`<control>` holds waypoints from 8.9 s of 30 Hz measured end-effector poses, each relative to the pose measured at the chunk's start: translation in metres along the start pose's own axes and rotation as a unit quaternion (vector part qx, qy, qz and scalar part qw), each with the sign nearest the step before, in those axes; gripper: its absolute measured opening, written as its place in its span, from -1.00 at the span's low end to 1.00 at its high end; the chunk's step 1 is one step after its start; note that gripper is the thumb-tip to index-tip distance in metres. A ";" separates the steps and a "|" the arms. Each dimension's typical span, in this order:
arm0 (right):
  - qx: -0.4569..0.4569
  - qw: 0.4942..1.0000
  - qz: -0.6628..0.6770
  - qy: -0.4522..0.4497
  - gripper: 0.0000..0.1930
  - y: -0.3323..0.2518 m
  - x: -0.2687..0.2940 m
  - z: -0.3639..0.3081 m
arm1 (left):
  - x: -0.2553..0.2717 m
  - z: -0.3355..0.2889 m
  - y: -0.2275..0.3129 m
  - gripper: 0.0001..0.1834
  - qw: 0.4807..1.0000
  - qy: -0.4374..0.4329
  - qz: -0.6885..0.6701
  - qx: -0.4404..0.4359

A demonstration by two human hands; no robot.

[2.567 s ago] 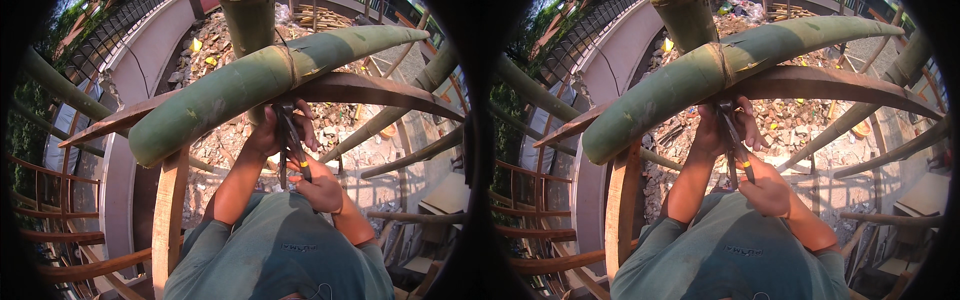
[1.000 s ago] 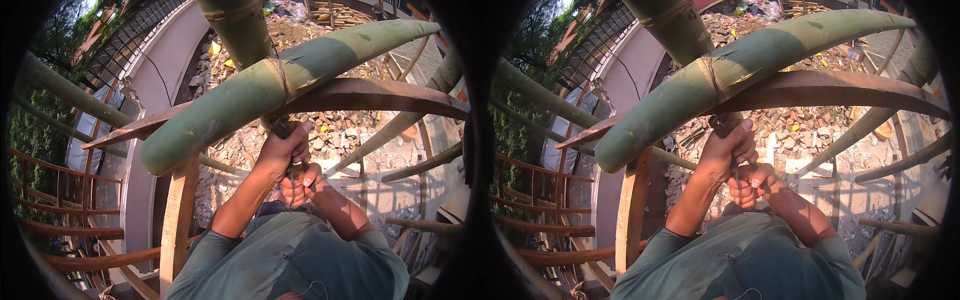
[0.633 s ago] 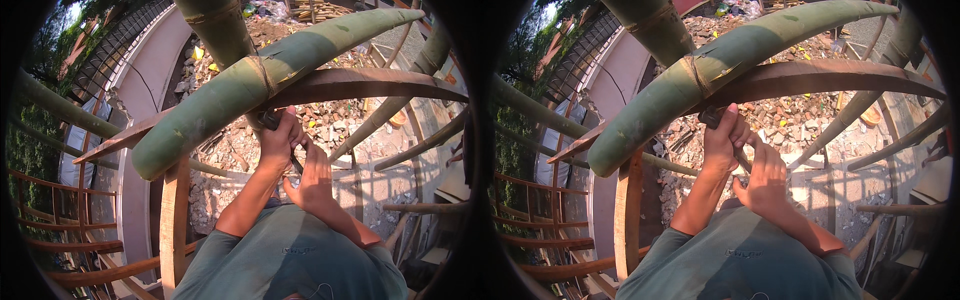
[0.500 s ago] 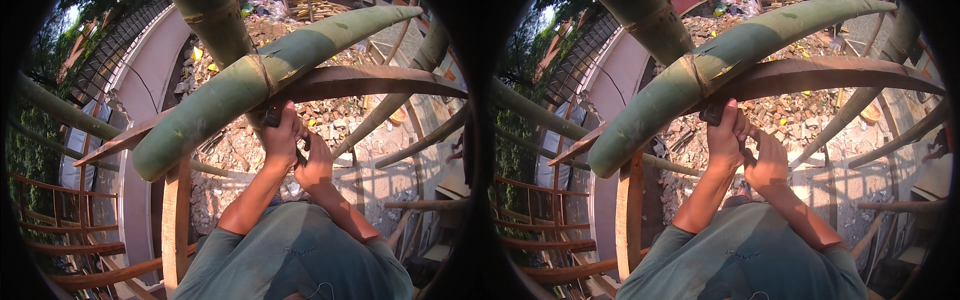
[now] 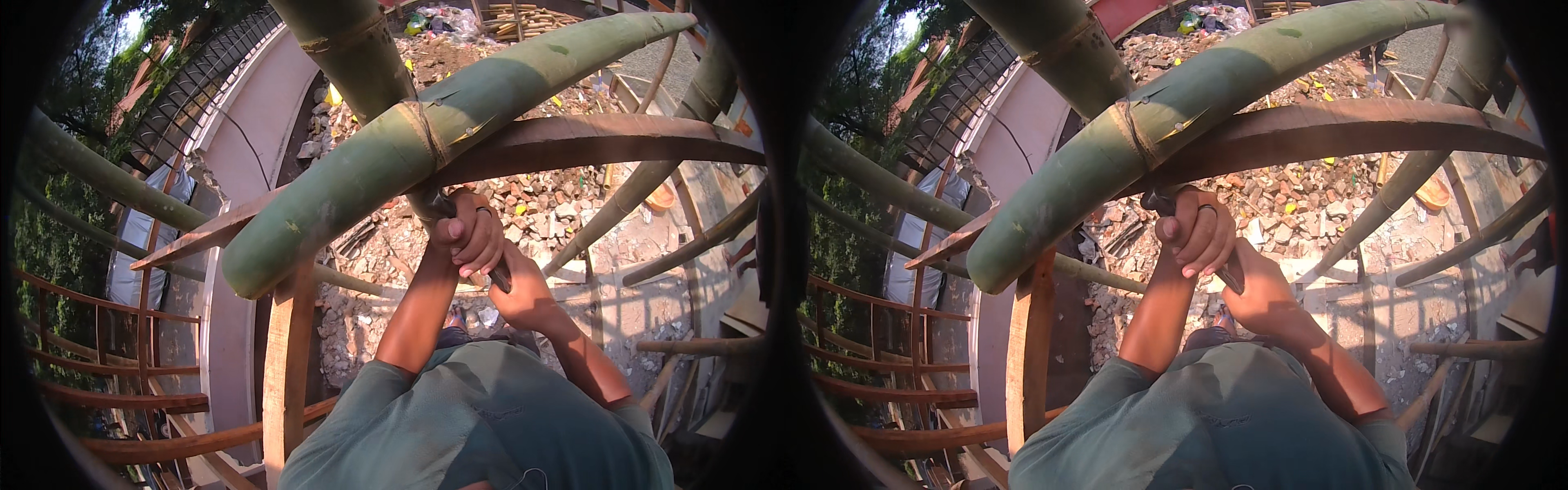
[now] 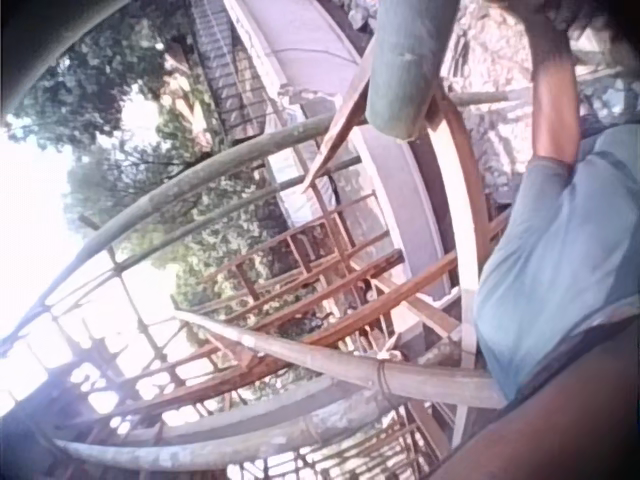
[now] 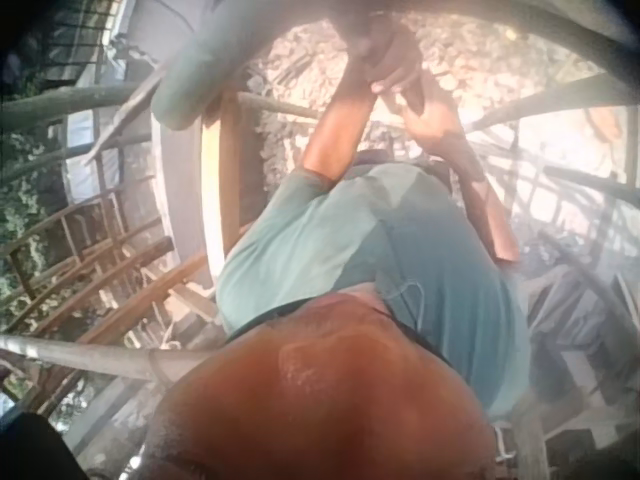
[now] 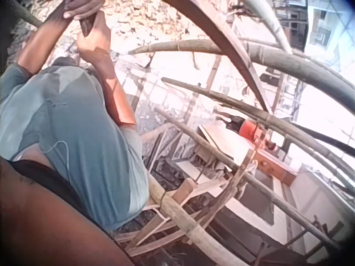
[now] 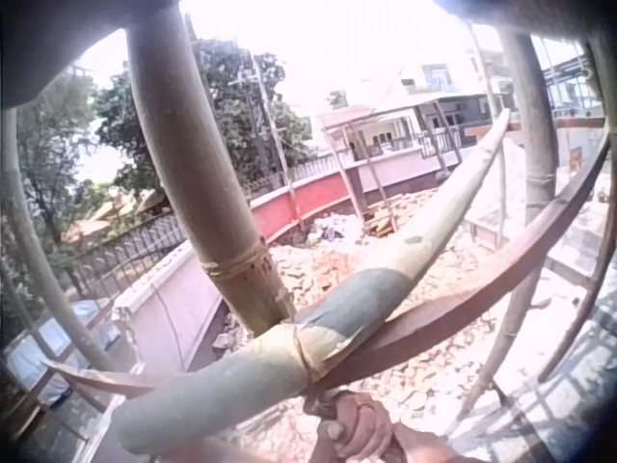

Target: The person assembles a bamboo scaffolding structure on a construction site. They position bamboo poles onto a metal frame, secure them with wire using pliers, and adjust the components to ensure stability.

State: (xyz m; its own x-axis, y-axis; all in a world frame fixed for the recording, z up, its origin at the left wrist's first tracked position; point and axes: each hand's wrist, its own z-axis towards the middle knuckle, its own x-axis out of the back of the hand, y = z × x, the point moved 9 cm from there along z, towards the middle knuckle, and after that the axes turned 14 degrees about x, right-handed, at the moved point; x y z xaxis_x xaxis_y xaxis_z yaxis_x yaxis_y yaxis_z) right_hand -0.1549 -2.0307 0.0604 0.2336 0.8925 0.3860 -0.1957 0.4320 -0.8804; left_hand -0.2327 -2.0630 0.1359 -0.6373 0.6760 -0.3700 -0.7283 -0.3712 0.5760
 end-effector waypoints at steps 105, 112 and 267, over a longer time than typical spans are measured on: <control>0.024 0.948 0.296 -0.111 -0.20 0.072 -0.053 -0.026 | 0.013 -0.085 -0.023 -0.59 0.802 0.591 0.084 0.024; 0.013 0.999 0.032 -0.009 -0.42 0.056 -0.014 -0.053 | 0.033 -0.120 -0.077 -0.65 0.699 0.683 0.213 0.025; 0.427 0.788 -0.280 0.344 -0.42 -0.155 0.287 -0.108 | -0.047 0.140 -0.103 -0.16 0.836 0.338 0.428 -0.062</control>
State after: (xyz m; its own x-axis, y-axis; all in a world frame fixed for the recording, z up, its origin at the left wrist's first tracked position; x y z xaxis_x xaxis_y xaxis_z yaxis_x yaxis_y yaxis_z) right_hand 0.0456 -1.8551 0.2777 0.9150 0.3754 0.1479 -0.3790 0.9254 -0.0045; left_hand -0.0926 -1.9671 0.1964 -0.9043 -0.3704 -0.2124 0.0743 -0.6263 0.7760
